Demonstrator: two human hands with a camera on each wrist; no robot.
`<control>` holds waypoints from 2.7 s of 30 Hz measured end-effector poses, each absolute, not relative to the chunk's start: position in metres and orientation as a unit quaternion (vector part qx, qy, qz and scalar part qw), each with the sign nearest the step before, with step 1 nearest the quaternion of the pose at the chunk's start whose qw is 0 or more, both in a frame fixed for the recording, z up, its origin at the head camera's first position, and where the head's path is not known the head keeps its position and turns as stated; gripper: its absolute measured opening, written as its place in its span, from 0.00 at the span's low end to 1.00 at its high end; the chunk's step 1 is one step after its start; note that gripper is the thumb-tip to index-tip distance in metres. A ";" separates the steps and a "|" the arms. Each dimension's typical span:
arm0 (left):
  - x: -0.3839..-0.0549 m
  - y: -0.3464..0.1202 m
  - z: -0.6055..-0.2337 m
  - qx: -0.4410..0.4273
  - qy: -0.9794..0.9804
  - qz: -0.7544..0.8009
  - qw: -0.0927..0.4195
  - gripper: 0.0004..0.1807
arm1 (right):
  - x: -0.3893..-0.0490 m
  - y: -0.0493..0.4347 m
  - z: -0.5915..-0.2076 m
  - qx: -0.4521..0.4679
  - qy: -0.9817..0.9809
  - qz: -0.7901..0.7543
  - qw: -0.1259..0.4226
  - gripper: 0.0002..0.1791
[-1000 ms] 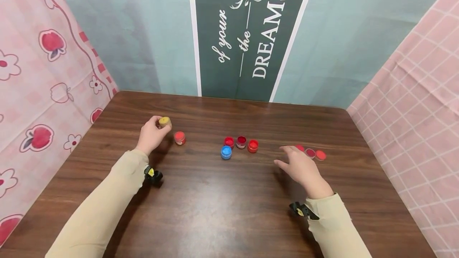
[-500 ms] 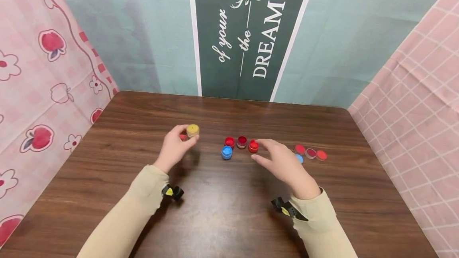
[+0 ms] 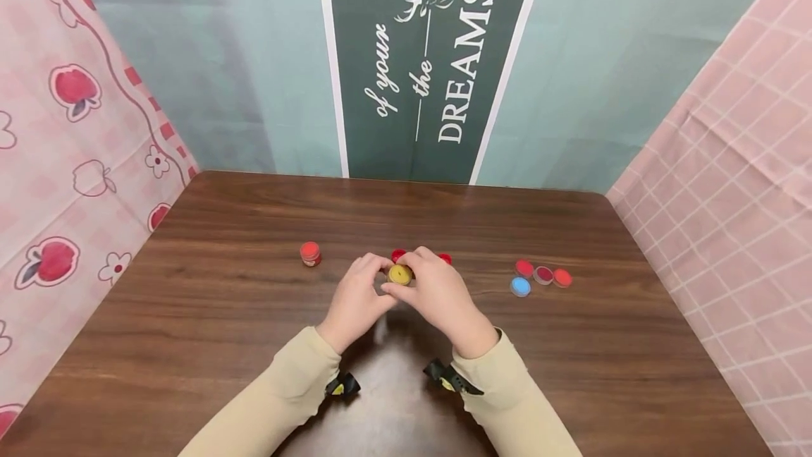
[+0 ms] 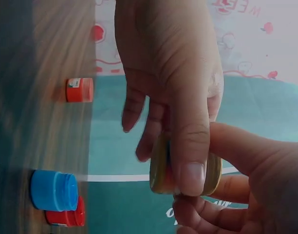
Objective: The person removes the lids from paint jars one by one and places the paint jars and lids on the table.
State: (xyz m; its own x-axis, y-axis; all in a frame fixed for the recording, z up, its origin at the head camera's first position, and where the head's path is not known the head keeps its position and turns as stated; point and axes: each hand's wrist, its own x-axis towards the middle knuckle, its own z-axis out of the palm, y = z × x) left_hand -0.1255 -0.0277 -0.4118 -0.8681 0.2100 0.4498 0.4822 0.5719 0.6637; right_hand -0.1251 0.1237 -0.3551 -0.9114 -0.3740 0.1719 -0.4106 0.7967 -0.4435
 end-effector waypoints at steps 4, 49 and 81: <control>-0.128 -0.024 -0.411 -0.167 -0.859 -0.459 0.156 0.18 | -0.128 0.123 -0.354 0.203 -0.942 0.258 0.070 0.20; -0.125 -0.031 -0.404 -0.186 -0.820 -0.536 0.072 0.18 | -0.124 0.131 -0.353 0.195 -0.945 0.259 0.035 0.27; -0.125 -0.035 -0.400 -0.189 -0.832 -0.516 0.080 0.20 | -0.120 0.133 -0.343 0.256 -0.936 0.238 0.049 0.28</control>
State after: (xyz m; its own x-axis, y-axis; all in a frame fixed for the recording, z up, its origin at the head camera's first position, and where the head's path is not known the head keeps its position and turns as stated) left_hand -0.1248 -0.0348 -0.4004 -0.9160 0.2321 0.3273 0.3964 0.3970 0.8278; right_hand -0.1198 0.1334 -0.3433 -0.8639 -0.4562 0.2136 -0.5028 0.7554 -0.4202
